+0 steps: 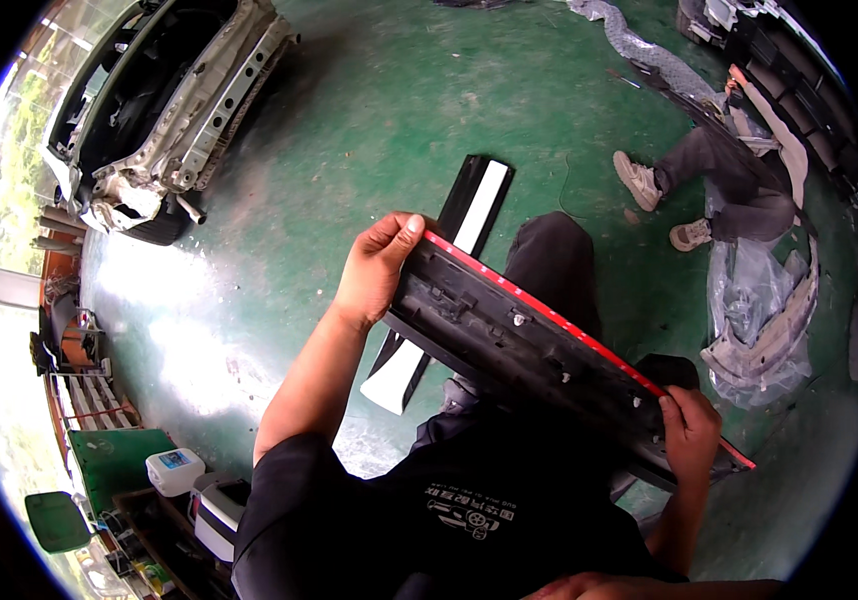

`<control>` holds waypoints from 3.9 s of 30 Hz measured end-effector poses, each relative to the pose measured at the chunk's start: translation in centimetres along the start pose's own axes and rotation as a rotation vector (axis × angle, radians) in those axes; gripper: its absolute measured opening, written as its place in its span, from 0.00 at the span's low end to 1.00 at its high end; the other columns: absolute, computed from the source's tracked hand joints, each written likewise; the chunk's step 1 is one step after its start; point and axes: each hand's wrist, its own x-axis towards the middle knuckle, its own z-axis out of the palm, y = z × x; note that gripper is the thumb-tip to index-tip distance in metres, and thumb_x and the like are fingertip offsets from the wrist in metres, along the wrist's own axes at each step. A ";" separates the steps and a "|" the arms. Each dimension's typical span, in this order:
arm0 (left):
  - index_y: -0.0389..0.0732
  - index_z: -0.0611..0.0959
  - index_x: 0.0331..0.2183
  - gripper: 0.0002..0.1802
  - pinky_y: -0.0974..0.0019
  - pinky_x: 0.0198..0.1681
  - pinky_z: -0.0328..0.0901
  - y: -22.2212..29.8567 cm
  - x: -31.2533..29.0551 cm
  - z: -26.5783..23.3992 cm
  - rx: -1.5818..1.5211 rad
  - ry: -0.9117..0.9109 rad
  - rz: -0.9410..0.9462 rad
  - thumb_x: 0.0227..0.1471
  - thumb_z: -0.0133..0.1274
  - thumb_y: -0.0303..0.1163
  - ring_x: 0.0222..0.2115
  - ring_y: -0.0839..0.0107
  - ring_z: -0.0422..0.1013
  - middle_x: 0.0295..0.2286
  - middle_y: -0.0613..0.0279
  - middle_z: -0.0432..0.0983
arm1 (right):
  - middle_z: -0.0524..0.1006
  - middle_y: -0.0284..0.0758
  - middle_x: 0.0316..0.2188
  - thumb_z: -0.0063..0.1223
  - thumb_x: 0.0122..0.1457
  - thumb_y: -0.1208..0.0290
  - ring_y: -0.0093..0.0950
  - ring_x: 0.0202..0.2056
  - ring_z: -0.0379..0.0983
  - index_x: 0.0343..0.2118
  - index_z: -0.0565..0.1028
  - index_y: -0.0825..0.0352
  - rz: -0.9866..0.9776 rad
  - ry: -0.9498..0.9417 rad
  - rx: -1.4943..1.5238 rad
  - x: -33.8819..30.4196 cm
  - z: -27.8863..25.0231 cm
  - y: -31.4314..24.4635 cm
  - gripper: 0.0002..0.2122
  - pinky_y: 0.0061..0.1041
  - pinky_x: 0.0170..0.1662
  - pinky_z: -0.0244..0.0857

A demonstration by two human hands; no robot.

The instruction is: The person sits on the floor of a workshop and works on a black plastic car part, likely a door panel. They first insert small white plastic fasteners into the panel's holes. Then, they apply a strip of red tape along the edge of the panel, smoothing it down with their fingers.

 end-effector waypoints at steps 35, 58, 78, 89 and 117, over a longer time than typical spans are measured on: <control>0.52 0.94 0.29 0.07 0.51 0.65 0.59 3.4 0.9 10.9 1.133 -0.555 0.748 0.52 0.75 0.42 0.42 0.68 0.78 0.27 0.73 0.85 | 0.78 0.39 0.24 0.69 0.60 0.78 0.40 0.26 0.76 0.38 0.84 0.70 -0.160 0.100 -0.025 0.2 0.7 1.3 0.06 0.39 0.31 0.67; 0.36 0.88 0.49 0.19 0.48 0.47 0.74 4.6 -1.7 12.5 1.120 -0.673 0.730 0.64 0.68 0.39 0.44 0.41 0.80 0.42 0.43 0.85 | 0.84 0.40 0.31 0.69 0.65 0.54 0.45 0.36 0.84 0.38 0.85 0.62 -0.115 -0.033 -0.064 2.4 1.7 -0.8 0.15 0.46 0.39 0.76; 0.36 0.88 0.39 0.06 0.51 0.35 0.64 0.9 -3.3 14.3 1.096 -0.805 0.906 0.65 0.60 0.27 0.29 0.50 0.70 0.27 0.52 0.76 | 0.85 0.31 0.32 0.64 0.69 0.51 0.38 0.40 0.84 0.39 0.85 0.51 -0.122 0.093 -0.182 -3.8 -5.6 11.7 0.10 0.43 0.41 0.77; 0.34 0.88 0.40 0.05 0.51 0.36 0.67 0.8 -1.9 15.5 1.089 -0.849 0.916 0.63 0.61 0.22 0.30 0.49 0.73 0.30 0.50 0.80 | 0.86 0.33 0.42 0.65 0.72 0.72 0.26 0.47 0.83 0.46 0.87 0.67 0.394 0.100 0.260 -9.9 -13.3 21.3 0.06 0.32 0.52 0.75; 0.33 0.89 0.38 0.09 0.70 0.40 0.65 4.4 3.5 -9.6 0.959 -0.297 -0.054 0.63 0.67 0.31 0.34 0.79 0.70 0.30 0.72 0.79 | 0.85 0.31 0.52 0.64 0.72 0.69 0.24 0.54 0.79 0.55 0.85 0.69 0.532 0.895 1.106 -6.1 -0.8 27.5 0.13 0.28 0.62 0.70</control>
